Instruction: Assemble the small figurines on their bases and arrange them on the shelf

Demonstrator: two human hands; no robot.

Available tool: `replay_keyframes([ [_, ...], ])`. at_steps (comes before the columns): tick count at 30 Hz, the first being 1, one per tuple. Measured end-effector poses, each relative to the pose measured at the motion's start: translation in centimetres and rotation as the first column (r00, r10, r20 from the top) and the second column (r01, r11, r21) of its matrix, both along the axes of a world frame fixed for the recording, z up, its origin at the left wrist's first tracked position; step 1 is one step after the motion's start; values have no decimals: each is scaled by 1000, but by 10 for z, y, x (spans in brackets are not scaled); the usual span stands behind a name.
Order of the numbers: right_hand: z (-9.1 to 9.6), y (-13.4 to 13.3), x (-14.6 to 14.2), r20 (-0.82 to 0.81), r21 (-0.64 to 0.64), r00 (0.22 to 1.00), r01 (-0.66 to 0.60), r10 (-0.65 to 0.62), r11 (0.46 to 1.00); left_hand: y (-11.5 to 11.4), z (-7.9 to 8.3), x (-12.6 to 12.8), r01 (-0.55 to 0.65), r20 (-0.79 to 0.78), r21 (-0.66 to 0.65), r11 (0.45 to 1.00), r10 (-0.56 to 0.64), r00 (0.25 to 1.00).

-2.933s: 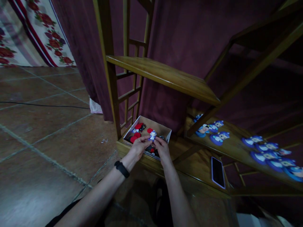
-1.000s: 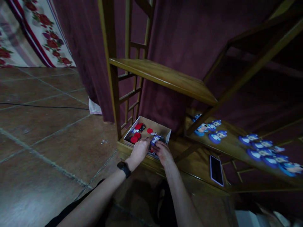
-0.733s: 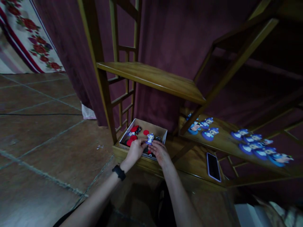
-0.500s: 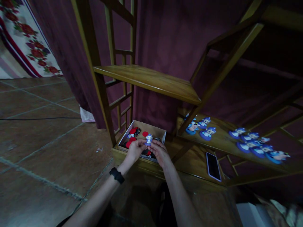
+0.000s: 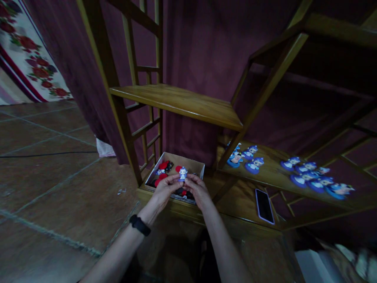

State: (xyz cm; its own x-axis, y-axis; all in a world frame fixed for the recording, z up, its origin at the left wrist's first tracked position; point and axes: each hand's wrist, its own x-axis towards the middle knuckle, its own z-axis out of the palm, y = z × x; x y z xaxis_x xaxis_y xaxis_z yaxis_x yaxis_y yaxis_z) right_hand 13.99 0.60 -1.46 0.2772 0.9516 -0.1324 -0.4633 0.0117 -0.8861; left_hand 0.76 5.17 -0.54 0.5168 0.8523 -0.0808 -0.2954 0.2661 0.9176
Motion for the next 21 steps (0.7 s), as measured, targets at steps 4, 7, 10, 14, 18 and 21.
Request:
replay_keyframes([
  [4,1,1,1,17,-13,1000,17,-17,1000,1,1,-1,26,73,-92,995,-19,997],
  [7,-1,0,2,16,5,999,30,-30,1000,2,-1,-3,48,103,-142,989,-33,994],
  [10,-3,-1,2,23,24,999,43,-43,999,2,-4,-4,77,111,-154,985,-60,992],
  [14,-5,-4,2,66,48,997,46,-49,998,0,-4,-5,79,120,-128,989,-63,991],
  [18,-6,-9,-2,57,70,997,45,-49,997,-7,-2,-7,39,75,-54,998,-34,997],
  [21,-10,-14,-6,94,63,994,57,-62,996,-14,-2,-7,-19,-84,78,997,25,996],
])
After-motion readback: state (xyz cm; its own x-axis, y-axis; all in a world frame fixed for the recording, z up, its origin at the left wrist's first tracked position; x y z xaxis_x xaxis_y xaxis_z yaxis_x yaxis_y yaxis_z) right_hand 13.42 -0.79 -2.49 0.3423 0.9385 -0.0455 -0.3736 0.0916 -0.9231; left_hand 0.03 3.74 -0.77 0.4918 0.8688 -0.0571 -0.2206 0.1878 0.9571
